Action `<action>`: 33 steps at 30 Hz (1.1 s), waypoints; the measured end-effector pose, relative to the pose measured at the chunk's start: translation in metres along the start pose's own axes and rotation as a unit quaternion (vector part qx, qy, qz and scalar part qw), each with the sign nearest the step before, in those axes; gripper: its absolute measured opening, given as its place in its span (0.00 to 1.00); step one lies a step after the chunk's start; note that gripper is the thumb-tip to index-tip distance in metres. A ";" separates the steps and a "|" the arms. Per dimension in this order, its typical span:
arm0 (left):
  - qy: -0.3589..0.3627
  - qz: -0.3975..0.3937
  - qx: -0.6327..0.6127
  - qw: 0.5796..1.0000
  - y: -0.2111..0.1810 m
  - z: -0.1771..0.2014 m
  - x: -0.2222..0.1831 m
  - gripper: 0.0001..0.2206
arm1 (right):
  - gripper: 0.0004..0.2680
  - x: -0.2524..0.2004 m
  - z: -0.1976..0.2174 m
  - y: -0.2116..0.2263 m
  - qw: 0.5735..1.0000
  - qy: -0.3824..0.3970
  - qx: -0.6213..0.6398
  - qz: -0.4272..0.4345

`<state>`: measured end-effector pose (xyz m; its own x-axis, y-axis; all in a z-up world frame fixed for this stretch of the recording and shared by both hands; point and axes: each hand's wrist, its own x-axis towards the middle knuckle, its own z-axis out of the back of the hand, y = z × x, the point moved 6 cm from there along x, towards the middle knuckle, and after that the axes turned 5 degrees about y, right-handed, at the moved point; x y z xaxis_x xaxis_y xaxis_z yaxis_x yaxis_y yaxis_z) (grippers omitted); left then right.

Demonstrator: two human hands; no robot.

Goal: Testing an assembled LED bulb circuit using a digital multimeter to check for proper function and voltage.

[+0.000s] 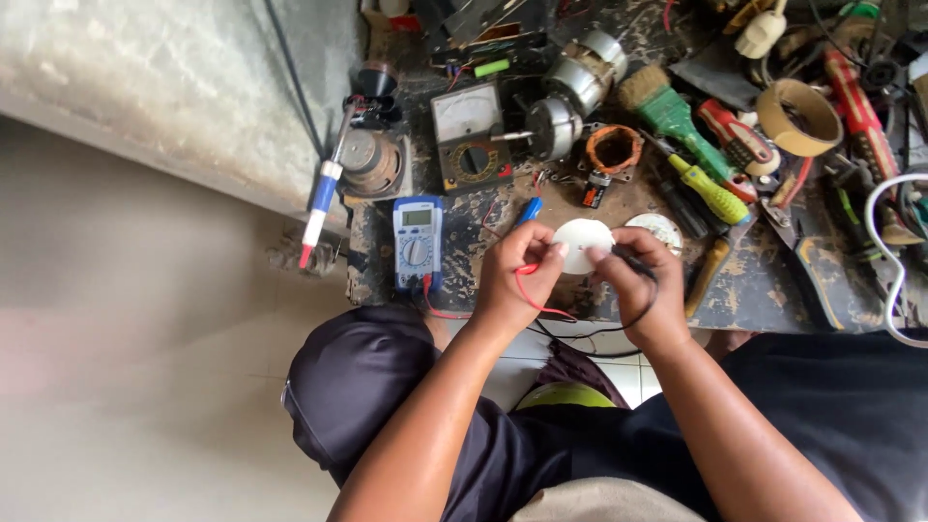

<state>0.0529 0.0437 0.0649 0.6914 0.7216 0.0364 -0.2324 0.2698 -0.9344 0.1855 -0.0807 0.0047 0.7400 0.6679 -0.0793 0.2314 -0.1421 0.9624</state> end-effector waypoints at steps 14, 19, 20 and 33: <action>-0.082 -0.056 0.076 0.992 -0.027 0.004 -0.015 0.05 | 0.07 -0.011 -0.020 0.028 0.998 0.051 -0.019 -0.012; -0.094 -0.048 0.044 0.993 -0.025 0.013 -0.023 0.04 | 0.08 -0.015 -0.024 0.031 0.996 0.062 -0.061 -0.011; -0.094 -0.041 0.035 0.994 -0.025 0.016 -0.023 0.04 | 0.08 -0.015 -0.028 0.036 0.995 0.066 -0.079 -0.013; -0.113 0.072 -0.063 0.989 -0.034 0.043 -0.010 0.02 | 0.08 -0.063 -0.039 0.134 0.869 0.119 -0.344 0.334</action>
<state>0.0247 0.0550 0.1119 0.4841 0.8743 -0.0354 -0.2209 0.0830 -0.9718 0.1449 -0.1136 0.1491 0.3937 0.7486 0.5335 -0.6931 -0.1395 0.7072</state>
